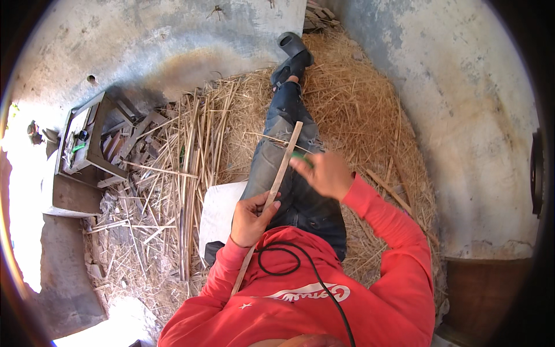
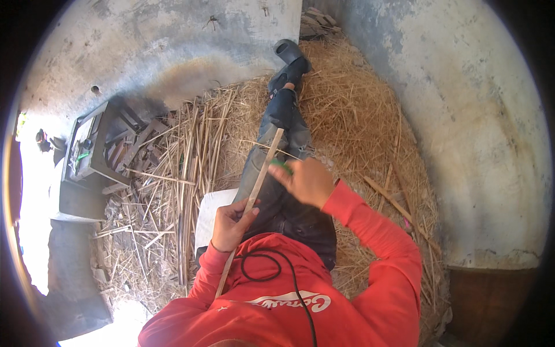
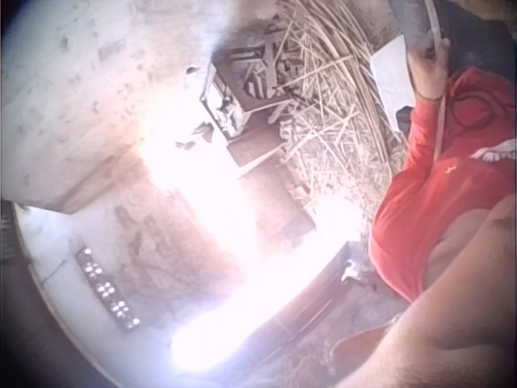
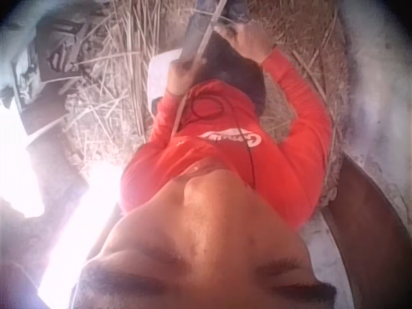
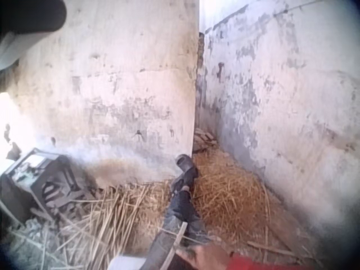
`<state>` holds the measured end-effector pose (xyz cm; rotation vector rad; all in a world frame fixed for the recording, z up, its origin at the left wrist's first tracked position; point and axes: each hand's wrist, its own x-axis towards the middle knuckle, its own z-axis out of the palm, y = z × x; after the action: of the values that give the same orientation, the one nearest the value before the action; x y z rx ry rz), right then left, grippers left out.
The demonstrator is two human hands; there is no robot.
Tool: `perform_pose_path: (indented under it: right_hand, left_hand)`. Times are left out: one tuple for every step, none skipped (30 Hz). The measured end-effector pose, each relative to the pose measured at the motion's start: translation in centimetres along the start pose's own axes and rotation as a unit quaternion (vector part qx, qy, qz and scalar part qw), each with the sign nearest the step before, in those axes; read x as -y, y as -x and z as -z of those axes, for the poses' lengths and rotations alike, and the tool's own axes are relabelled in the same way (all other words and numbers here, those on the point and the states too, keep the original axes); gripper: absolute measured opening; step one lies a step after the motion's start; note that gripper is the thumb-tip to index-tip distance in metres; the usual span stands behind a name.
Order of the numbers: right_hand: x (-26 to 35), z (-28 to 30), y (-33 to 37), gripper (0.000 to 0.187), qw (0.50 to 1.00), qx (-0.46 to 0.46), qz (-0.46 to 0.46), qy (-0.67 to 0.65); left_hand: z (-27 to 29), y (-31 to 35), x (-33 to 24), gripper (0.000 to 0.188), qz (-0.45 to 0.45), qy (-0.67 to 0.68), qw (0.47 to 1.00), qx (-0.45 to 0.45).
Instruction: The person whittles and scrapes a bamboo stick with a small blade while sitting on the floor.
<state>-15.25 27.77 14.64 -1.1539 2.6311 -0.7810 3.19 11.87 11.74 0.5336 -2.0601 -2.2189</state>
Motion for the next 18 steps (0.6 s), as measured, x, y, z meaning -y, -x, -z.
perform_pose_path:
  right_hand:
    - [0.6,-0.9,0.8,0.071,0.999,0.008,0.045,0.005]
    - [1.3,-1.9,1.9,0.070,0.996,0.016,0.086,0.005]
    - [1.7,-2.4,2.5,0.069,0.992,0.025,0.126,0.006]
    - [1.3,-2.0,2.0,0.068,0.993,-0.003,0.115,0.026]
    - [0.5,-1.3,0.6,0.068,0.996,-0.021,0.080,0.013]
    - [-0.7,-0.6,-0.8,0.068,0.998,-0.038,0.044,0.001]
    - [-1.3,-0.1,-1.4,0.068,0.998,-0.055,0.009,-0.011]
    - [-0.5,-0.1,-1.0,0.069,0.999,-0.037,0.020,0.006]
    - [-0.1,-0.9,-0.2,0.072,0.998,-0.026,0.058,0.006]
    - [0.2,-1.9,0.7,0.075,0.995,-0.016,0.095,0.007]
    - [0.4,-2.8,1.5,0.078,0.992,-0.002,0.128,0.000]
    - [0.7,-1.2,0.5,0.080,0.992,0.002,0.087,0.088]
    - [-1.0,-0.7,-1.5,0.077,0.998,-0.044,0.014,0.039]
    - [-3.2,0.3,-3.4,0.075,0.994,-0.091,-0.060,-0.008]
    - [-5.1,1.9,-4.6,0.071,0.991,-0.104,-0.085,-0.008]
    - [-6.4,3.2,-5.0,0.068,0.987,-0.119,-0.111,-0.007]
    - [-6.3,3.6,-4.9,0.066,0.987,-0.131,-0.080,-0.055]
    - [-6.1,3.8,-4.3,0.065,0.983,-0.142,-0.048,-0.102]
  left_hand:
    - [0.2,-0.1,0.1,0.026,-0.002,0.037,0.999,0.006]
    - [0.3,0.1,0.1,0.026,0.000,0.071,0.997,0.014]
    - [0.4,0.1,0.1,0.025,0.002,0.055,0.998,0.011]
    - [0.5,0.0,0.1,0.025,0.005,0.040,0.999,0.008]
    - [0.5,-0.3,0.0,0.025,0.003,0.025,1.000,0.006]
    - [0.3,-0.2,0.1,0.025,0.008,0.032,0.999,0.012]
    - [0.2,-0.1,0.1,0.024,0.013,0.038,0.999,0.018]
    - [0.2,-0.1,0.2,0.024,0.016,0.045,0.999,0.022]
    - [0.3,-0.3,0.0,0.024,0.011,0.048,0.999,0.019]
    - [0.4,-0.4,-0.2,0.023,0.005,0.052,0.998,0.016]
    - [0.6,-0.1,-0.2,0.023,0.008,0.052,0.998,0.014]
    - [0.7,0.0,-0.1,0.024,0.012,0.058,0.998,0.017]
    - [0.7,0.0,0.0,0.024,0.016,0.064,0.998,0.020]
    - [0.6,-0.1,0.1,0.024,0.018,0.071,0.997,0.026]
    - [0.5,0.2,0.0,0.025,0.020,0.082,0.996,0.036]
    - [0.2,0.6,-0.3,0.025,0.020,0.093,0.994,0.049]
    - [0.1,0.8,-0.4,0.026,0.020,0.106,0.993,0.056]
    - [0.3,0.3,-0.4,0.027,0.020,0.115,0.992,0.055]
